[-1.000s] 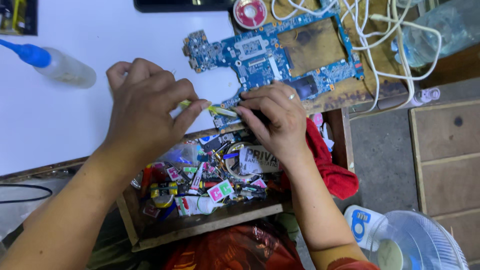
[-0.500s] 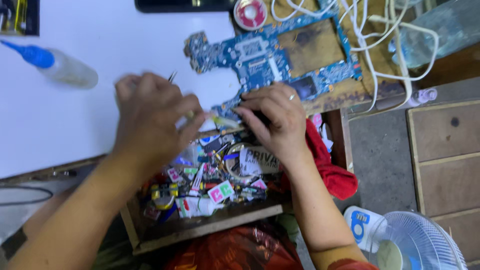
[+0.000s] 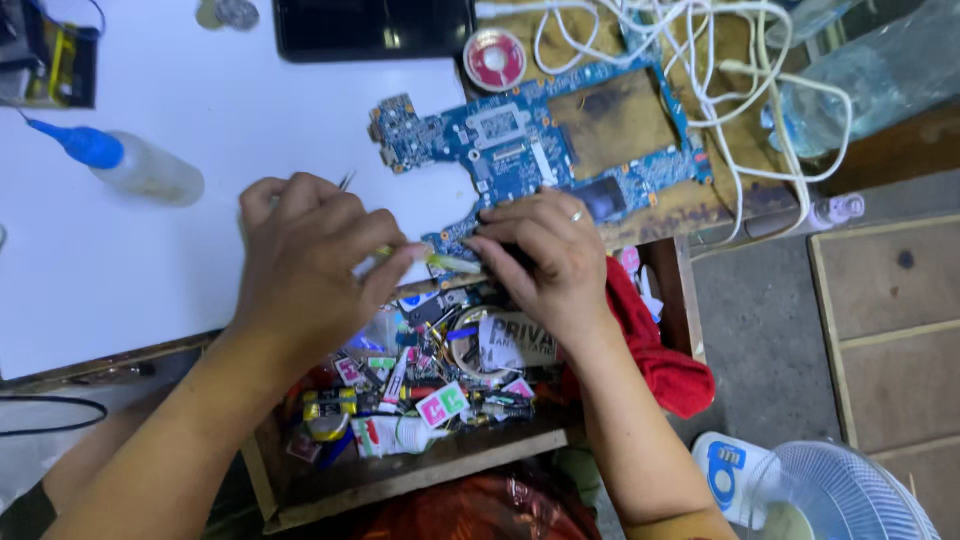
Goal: The person uses a soldering iron and tweezers to solder a small component onto a blue circuit board. They then use a brush to clean the soldered area with a liquid from a bottle.
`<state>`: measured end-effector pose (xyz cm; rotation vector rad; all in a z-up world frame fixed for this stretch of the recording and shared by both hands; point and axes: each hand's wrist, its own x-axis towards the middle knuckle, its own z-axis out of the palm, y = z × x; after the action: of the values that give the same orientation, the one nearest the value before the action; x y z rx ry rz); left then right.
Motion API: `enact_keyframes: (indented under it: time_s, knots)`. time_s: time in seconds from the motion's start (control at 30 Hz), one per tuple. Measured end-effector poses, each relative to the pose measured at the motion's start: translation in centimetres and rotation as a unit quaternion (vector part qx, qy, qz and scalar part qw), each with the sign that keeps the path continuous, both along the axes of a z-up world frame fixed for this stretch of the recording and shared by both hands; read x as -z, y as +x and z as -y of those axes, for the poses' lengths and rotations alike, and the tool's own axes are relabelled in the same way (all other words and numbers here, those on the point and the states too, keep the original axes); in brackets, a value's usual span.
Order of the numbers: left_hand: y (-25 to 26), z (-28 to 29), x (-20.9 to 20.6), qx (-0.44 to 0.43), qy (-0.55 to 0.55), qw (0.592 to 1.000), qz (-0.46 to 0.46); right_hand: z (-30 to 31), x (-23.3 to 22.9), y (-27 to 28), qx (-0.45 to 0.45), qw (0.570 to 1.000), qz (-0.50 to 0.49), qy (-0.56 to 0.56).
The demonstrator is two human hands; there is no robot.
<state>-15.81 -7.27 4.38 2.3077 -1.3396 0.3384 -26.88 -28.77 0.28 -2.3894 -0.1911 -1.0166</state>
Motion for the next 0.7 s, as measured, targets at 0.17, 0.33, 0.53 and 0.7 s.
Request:
enact_keyframes:
  time_s: [0.17, 0.33, 0.53, 0.7]
  knots:
    - [-0.7, -0.3, 0.0, -0.003, -0.004, 1.0, 0.008, -0.2, 0.1, -0.4, 0.001, 1.0, -0.004, 0.006]
    - [-0.6, -0.8, 0.1, -0.021, -0.008, 1.0, -0.012, -0.3, 0.2, -0.9, 0.001, 1.0, -0.014, 0.012]
    - [-0.5, -1.4, 0.1, -0.035, -0.012, 0.999, -0.001, -0.3, 0.2, -0.7, -0.001, 1.0, -0.014, 0.013]
    - [0.1, -1.6, 0.4, -0.062, -0.015, 0.998, 0.007, 0.0, 0.1, -0.1, -0.005, 1.0, -0.01, 0.018]
